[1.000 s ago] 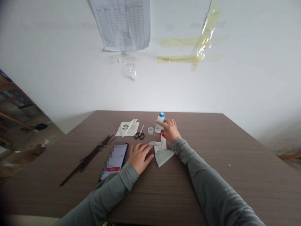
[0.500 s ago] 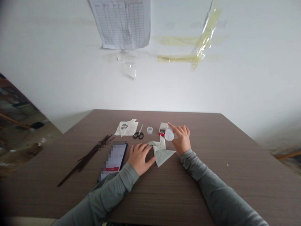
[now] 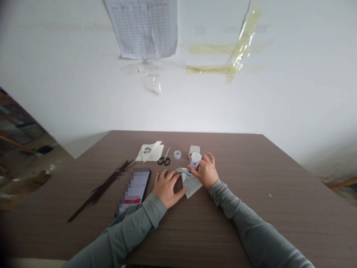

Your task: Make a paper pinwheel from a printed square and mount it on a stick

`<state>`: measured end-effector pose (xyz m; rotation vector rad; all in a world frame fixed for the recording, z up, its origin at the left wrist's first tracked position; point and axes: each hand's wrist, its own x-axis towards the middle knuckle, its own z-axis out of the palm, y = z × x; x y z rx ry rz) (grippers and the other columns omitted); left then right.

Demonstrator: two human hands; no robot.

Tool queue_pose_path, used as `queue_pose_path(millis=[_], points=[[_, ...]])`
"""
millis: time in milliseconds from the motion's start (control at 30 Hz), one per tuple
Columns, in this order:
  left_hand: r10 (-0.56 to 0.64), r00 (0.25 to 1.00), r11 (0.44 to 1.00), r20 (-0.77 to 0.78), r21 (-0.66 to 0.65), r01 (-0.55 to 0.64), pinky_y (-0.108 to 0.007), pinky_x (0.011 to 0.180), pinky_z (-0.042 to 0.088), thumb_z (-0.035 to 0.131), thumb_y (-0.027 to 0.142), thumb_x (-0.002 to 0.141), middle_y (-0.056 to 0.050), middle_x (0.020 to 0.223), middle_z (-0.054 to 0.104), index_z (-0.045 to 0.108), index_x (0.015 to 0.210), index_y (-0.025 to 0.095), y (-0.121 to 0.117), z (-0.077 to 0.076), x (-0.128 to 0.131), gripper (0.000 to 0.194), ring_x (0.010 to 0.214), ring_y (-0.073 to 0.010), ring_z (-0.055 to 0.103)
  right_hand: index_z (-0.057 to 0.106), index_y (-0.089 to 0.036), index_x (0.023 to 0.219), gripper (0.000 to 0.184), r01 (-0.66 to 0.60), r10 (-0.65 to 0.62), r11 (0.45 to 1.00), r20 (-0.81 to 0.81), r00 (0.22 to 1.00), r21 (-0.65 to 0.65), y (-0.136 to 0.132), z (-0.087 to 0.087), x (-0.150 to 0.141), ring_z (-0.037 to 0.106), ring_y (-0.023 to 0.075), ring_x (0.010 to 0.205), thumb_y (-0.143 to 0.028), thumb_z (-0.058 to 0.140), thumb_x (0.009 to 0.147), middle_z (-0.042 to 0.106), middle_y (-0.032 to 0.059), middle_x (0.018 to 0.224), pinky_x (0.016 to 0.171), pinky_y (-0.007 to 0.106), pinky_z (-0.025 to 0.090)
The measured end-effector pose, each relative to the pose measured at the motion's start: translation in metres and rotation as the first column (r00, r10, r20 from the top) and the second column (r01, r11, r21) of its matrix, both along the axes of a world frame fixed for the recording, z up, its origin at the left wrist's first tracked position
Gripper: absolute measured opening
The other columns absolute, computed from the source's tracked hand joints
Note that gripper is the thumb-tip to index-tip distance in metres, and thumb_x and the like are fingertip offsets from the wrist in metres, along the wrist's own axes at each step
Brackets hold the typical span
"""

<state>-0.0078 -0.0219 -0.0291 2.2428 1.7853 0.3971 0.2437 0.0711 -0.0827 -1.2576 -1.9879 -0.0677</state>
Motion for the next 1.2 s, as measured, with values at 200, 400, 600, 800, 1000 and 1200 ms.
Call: queue_pose_path(millis=[200, 400, 600, 800, 1000, 1200], points=[[-0.004, 1.000, 1.000, -0.016, 0.019, 0.004, -0.092, 0.155, 0.041, 0.096, 0.054, 0.110, -0.013, 0.185, 0.081, 0.093, 0.166, 0.032, 0.001, -0.001, 0.003, 0.059, 0.181, -0.0604, 0.061, 0.076, -0.033, 0.084, 0.039, 0.003, 0.002, 0.999, 0.100, 0.995, -0.050, -0.002, 0.004, -0.004, 0.084, 0.0382, 0.116, -0.053, 0.088, 0.115, 0.086, 0.0079, 0.097, 0.147, 0.083, 0.050], [0.001, 1.000, 0.999, -0.004, 0.044, -0.001, -0.092, 0.154, 0.043, 0.093, 0.053, 0.112, -0.015, 0.181, 0.083, 0.095, 0.159, 0.031, 0.002, -0.005, 0.008, 0.052, 0.179, -0.0604, 0.062, 0.077, -0.032, 0.087, 0.037, -0.009, 0.020, 0.996, 0.117, 0.993, -0.093, -0.003, 0.006, -0.005, 0.086, 0.0388, 0.119, -0.051, 0.095, 0.111, 0.087, 0.0076, 0.099, 0.146, 0.082, 0.051], [0.027, 0.999, 0.999, -0.045, -0.043, -0.029, -0.090, 0.158, 0.038, 0.098, 0.047, 0.105, -0.016, 0.188, 0.078, 0.092, 0.165, 0.028, -0.002, 0.008, 0.017, 0.063, 0.185, -0.0614, 0.056, 0.068, -0.032, 0.083, 0.042, -0.094, 0.104, 0.990, 0.090, 0.991, -0.109, -0.002, 0.003, -0.004, 0.086, 0.0392, 0.118, -0.048, 0.098, 0.108, 0.084, 0.0051, 0.091, 0.145, 0.083, 0.053], [0.051, 0.997, 0.997, -0.055, -0.055, -0.054, -0.090, 0.158, 0.038, 0.095, 0.045, 0.107, -0.014, 0.189, 0.077, 0.093, 0.161, 0.030, -0.002, 0.010, 0.023, 0.056, 0.185, -0.0609, 0.056, 0.066, -0.032, 0.083, 0.039, -0.141, 0.145, 0.986, 0.048, 0.988, -0.089, 0.001, -0.003, -0.003, 0.084, 0.0390, 0.114, -0.042, 0.095, 0.107, 0.079, 0.0032, 0.083, 0.145, 0.087, 0.051], [0.060, 0.997, 0.997, -0.042, -0.049, -0.062, -0.092, 0.156, 0.039, 0.097, 0.047, 0.106, -0.013, 0.187, 0.078, 0.094, 0.158, 0.033, 0.000, 0.005, 0.022, 0.054, 0.185, -0.0604, 0.055, 0.071, -0.033, 0.086, 0.031, -0.132, 0.133, 0.990, 0.014, 0.991, -0.041, 0.002, -0.009, -0.001, 0.083, 0.0396, 0.117, -0.043, 0.094, 0.105, 0.082, 0.0047, 0.089, 0.145, 0.087, 0.051], [0.055, 0.997, 0.997, -0.052, -0.052, -0.058, -0.092, 0.157, 0.036, 0.095, 0.048, 0.107, -0.013, 0.189, 0.077, 0.093, 0.161, 0.031, 0.001, 0.001, 0.021, 0.056, 0.186, -0.0600, 0.054, 0.078, -0.035, 0.094, 0.021, -0.092, 0.093, 0.996, -0.024, 0.995, 0.014, 0.001, -0.013, -0.002, 0.083, 0.0407, 0.117, -0.044, 0.095, 0.103, 0.083, 0.0060, 0.092, 0.148, 0.083, 0.051]])
